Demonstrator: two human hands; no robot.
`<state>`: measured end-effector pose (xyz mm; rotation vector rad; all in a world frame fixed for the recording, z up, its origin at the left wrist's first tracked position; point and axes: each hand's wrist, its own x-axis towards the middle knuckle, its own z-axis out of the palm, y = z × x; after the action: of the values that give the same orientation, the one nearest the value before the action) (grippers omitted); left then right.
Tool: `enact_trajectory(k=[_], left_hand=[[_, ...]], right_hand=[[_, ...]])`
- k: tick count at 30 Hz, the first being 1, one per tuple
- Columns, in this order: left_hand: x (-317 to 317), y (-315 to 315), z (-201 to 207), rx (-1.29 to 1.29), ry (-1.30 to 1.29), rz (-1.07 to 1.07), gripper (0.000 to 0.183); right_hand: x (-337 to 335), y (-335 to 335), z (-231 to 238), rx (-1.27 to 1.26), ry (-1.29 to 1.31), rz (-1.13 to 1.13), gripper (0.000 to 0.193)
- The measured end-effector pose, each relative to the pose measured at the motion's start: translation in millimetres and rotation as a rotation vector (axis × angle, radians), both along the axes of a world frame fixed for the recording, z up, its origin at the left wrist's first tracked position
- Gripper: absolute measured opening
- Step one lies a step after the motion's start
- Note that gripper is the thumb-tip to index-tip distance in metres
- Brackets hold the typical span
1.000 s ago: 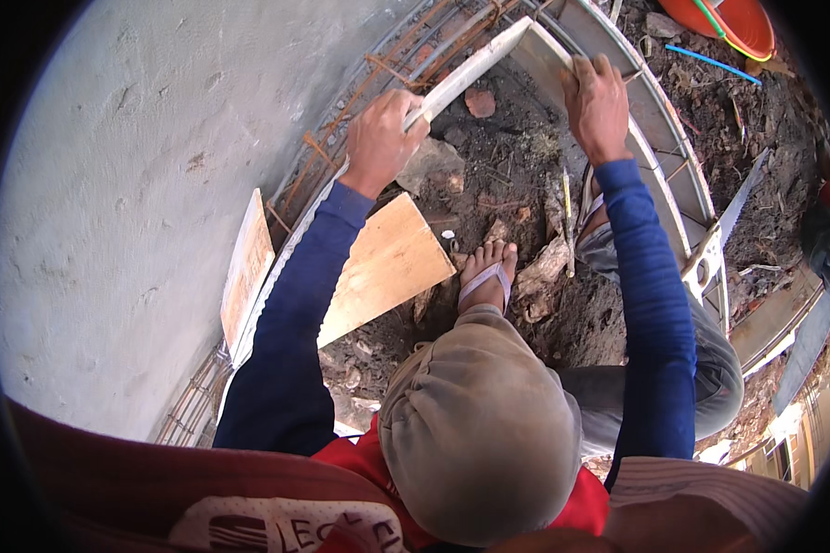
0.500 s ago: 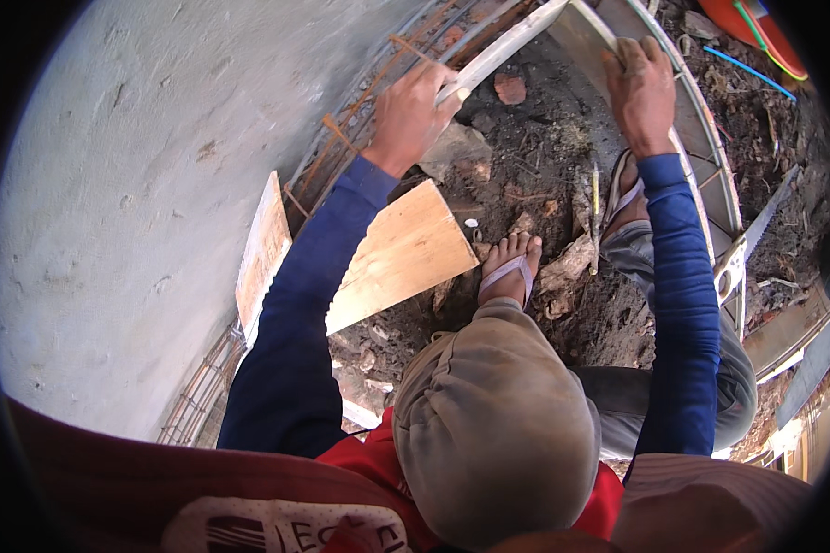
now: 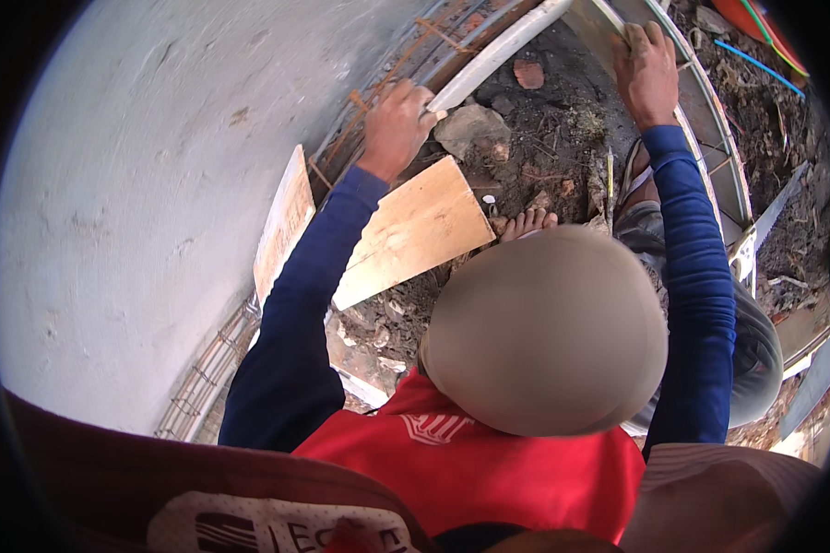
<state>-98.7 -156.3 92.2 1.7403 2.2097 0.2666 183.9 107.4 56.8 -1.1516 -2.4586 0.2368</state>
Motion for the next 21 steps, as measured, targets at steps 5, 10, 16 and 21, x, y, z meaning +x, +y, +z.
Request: enact_trajectory(k=[5,10,16,21], left_hand=[[-3.5,-3.4,-4.5,-0.008,0.004,0.051,0.026],[0.4,-2.8,-2.3,-0.069,-0.005,0.119,0.029],[-0.9,-2.2,-10.1,-0.122,0.029,0.125,0.032],[8.1,6.2,-3.0,-0.125,0.000,0.125,0.029]], right_hand=[[-3.3,-1.6,0.1,0.036,0.001,0.022,0.023],[11.4,-6.9,-24.3,0.018,-0.033,0.044,0.022],[-8.9,-3.4,-26.9,0.059,-0.079,0.054,0.025],[-2.1,-0.2,-21.9,0.096,-0.153,0.042,0.019]])
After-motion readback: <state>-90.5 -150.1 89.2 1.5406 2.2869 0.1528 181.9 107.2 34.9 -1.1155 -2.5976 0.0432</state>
